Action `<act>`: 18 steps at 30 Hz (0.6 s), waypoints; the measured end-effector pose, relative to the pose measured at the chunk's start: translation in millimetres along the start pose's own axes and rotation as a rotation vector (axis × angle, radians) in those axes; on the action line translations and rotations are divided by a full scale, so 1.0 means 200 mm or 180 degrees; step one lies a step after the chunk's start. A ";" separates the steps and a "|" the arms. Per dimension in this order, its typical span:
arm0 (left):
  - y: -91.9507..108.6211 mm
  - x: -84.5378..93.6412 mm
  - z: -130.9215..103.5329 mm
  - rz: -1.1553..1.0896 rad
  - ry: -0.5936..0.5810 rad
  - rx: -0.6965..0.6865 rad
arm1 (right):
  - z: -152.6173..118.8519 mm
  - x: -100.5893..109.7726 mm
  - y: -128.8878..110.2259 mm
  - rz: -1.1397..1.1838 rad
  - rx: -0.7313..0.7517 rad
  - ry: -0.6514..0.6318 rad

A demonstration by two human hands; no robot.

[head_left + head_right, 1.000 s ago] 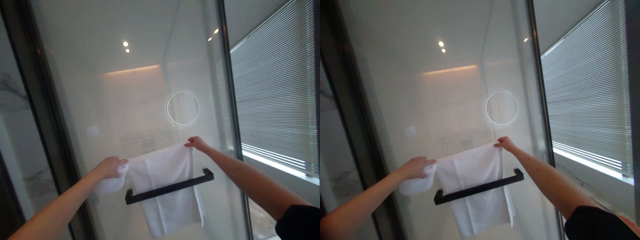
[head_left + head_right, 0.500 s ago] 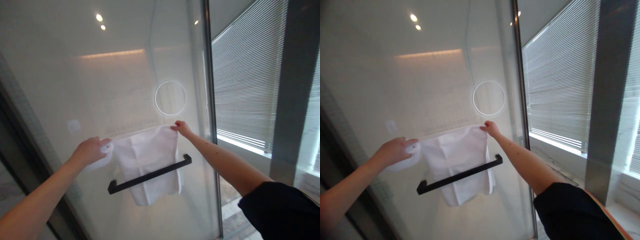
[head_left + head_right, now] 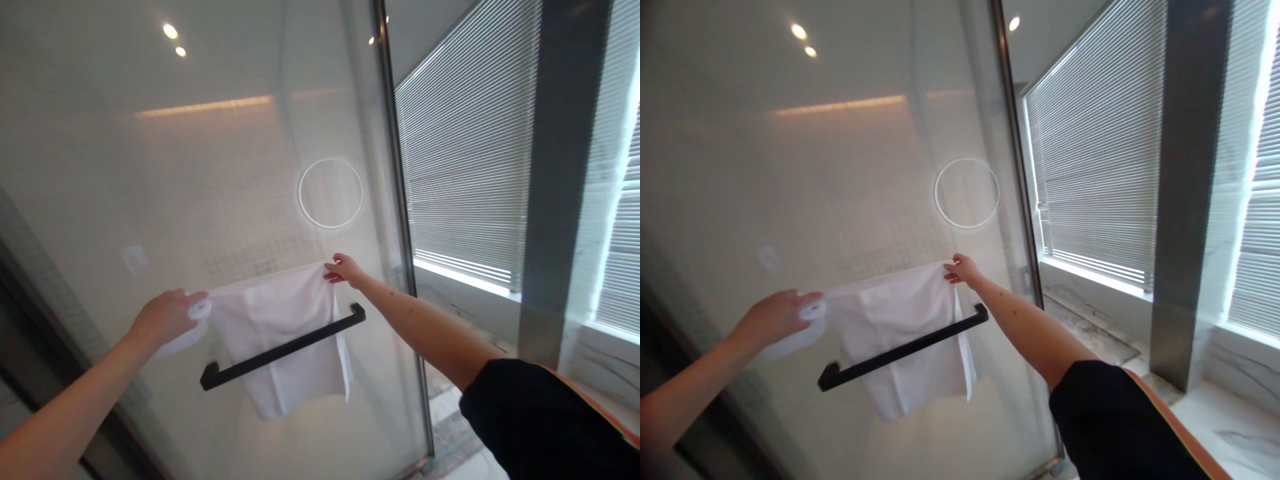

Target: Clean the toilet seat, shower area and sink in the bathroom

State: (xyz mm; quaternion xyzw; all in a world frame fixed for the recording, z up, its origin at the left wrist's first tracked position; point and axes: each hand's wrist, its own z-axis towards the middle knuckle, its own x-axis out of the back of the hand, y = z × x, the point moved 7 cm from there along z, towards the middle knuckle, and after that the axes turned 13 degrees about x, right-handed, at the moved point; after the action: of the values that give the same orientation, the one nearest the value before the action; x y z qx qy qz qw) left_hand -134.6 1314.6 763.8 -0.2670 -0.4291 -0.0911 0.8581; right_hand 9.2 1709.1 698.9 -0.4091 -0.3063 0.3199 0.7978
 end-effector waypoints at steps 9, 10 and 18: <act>0.04 -0.09 -0.06 -0.0105 -0.0412 -0.0160 | -0.05 -0.04 0.14 0.1190 -0.0165 -0.0319; 0.05 -0.11 -0.07 -0.0162 -0.0432 -0.0166 | -0.05 -0.02 0.15 0.1163 -0.0032 -0.0196; 0.23 -0.13 -0.18 -0.0412 -0.0518 -0.0371 | -0.09 0.16 0.26 0.0661 -0.0246 0.0049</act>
State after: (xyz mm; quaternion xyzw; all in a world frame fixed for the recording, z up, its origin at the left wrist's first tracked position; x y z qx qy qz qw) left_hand -107.0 1332.3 708.0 -0.2947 -0.5076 -0.1491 0.7958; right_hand 28.9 1748.7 653.8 -0.4715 -0.2683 0.3856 0.7463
